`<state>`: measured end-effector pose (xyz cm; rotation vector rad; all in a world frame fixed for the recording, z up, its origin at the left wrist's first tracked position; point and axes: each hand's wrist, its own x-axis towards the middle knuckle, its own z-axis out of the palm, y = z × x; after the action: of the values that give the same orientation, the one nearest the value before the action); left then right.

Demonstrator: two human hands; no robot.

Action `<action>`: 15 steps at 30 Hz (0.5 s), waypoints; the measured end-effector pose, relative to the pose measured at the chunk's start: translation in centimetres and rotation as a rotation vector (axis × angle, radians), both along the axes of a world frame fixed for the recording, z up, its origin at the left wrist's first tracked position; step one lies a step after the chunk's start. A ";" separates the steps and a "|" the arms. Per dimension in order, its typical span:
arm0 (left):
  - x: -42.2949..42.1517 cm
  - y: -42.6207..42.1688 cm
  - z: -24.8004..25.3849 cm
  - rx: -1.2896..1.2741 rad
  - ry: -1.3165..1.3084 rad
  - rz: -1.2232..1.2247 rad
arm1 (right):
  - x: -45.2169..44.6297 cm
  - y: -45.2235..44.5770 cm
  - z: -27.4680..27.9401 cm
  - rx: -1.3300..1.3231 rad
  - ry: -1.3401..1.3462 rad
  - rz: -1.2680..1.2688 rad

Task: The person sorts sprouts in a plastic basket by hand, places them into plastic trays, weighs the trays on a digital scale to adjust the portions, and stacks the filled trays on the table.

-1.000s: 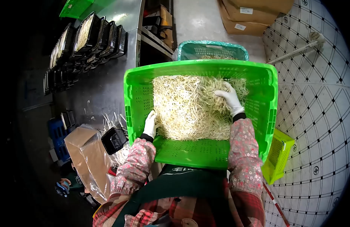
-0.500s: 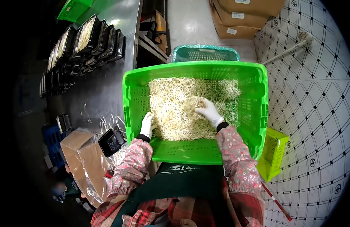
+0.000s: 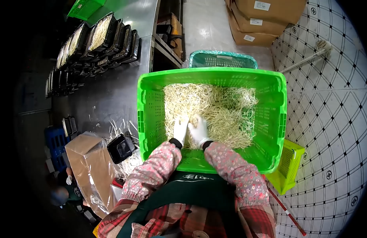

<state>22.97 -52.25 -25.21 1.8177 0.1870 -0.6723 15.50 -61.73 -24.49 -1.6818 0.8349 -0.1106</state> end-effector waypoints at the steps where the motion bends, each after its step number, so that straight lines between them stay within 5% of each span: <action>1: -0.4 -1.1 3.1 -0.194 0.059 0.070 | 0.4 0.2 2.3 0.092 0.055 -0.036; 4: 0.4 -1.4 11.4 -0.451 0.027 0.085 | 0.6 -3.5 9.4 0.498 -0.296 -0.131; 7: 2.8 2.5 5.4 -0.181 0.038 -0.189 | 0.1 -5.2 3.5 0.778 -0.089 -0.124; 8: 3.1 1.0 7.8 -0.332 0.113 -0.028 | 0.0 -5.8 1.8 0.552 -0.053 -0.089; 9: 4.1 2.8 5.7 -0.077 -0.188 -0.304 | -0.5 -6.1 0.3 0.467 -0.061 -0.151; 12: 5.0 3.6 4.3 -0.203 0.032 -0.073 | -1.8 -9.4 1.0 0.198 0.038 -0.049; 13: 5.3 3.5 3.5 -0.207 0.025 -0.072 | -1.7 -9.7 0.4 0.286 0.068 -0.100; 15: 4.6 3.3 0.8 -0.030 0.101 0.002 | -1.1 -7.4 -2.8 0.235 0.028 -0.124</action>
<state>27.62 -48.93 -24.37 1.7558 0.2442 -0.7626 14.37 -69.17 -27.28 -1.4148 0.9364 -0.0707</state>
